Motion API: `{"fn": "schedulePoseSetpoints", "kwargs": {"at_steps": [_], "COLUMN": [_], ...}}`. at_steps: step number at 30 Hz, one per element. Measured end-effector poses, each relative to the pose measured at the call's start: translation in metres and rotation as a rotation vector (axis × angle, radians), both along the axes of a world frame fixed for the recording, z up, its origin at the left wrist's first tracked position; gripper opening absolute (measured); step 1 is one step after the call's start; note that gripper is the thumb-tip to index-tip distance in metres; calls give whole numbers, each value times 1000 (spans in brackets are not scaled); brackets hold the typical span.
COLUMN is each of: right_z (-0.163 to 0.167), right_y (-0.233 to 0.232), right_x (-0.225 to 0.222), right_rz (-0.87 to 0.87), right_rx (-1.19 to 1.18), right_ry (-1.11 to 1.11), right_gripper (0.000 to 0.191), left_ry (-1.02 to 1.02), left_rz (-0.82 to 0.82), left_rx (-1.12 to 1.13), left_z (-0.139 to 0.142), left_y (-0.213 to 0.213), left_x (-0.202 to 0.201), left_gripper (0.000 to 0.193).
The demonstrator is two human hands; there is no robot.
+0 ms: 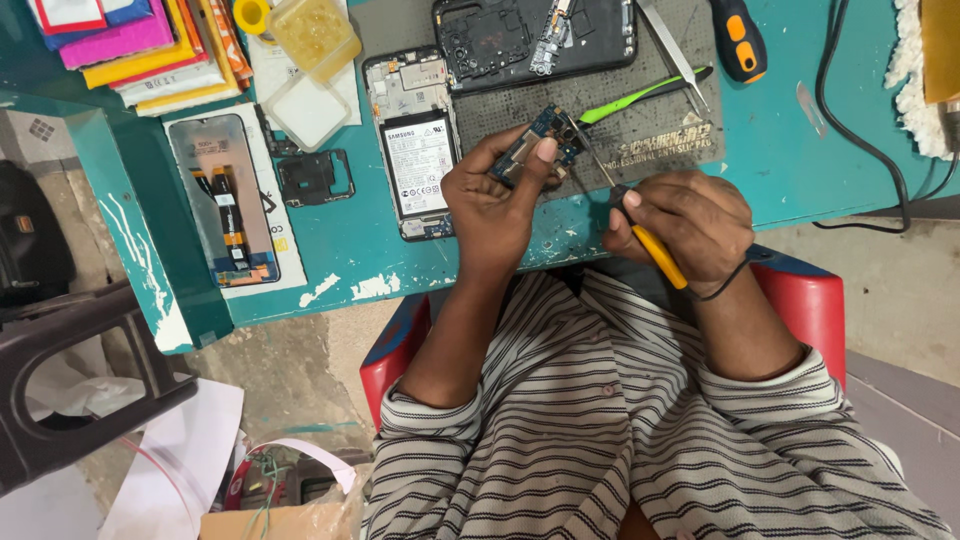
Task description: The person sits at a repair bench and uses a soldering iron to work on a disassembled smartphone motherboard, holding the board in one hand while applying the iron and a soldering tool to its components. They set the board down, pick up other phone parts and tools, and continue soldering the board throughout the clip.
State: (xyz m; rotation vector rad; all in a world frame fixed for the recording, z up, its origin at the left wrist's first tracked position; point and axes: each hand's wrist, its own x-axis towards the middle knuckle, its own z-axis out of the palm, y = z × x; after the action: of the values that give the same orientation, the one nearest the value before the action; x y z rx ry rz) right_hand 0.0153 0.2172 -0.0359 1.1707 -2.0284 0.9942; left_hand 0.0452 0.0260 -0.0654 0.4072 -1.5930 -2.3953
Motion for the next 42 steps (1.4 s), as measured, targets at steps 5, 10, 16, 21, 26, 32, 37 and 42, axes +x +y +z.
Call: {"fn": "schedulePoseSetpoints", "kwargs": {"at_steps": [5,10,16,21,26,32,37,42], "right_z": [0,1,1,2,2,1,0,-1], "right_y": [0,1,1,1,2,2,2,2], "right_x": [1,1,1,1,1,1,1,2], "right_rz": [3,-9,-12,-6,-6,-13,-14,-10], "right_rx": [11,16,25,31,27,28,28,30], "right_ry": [-8,-13,7,-2,-18,0,-4,-21], "right_gripper": [21,20,20,20,20,19,20,21], "left_ry": [6,20,3,-1,10,15,14,21], "left_rz": [2,-1,-2,-8,7,2,2,-4], "left_rx": [-8,-2,-1,-3,3,0,-1,-19], "left_z": [0,0,0,1,0,-1,-1,0], "left_y": [0,0,0,0,1,1,1,1], "left_x": [0,1,-1,0,0,-1,0,0], "left_gripper": [23,22,23,23,23,22,22,23]}}
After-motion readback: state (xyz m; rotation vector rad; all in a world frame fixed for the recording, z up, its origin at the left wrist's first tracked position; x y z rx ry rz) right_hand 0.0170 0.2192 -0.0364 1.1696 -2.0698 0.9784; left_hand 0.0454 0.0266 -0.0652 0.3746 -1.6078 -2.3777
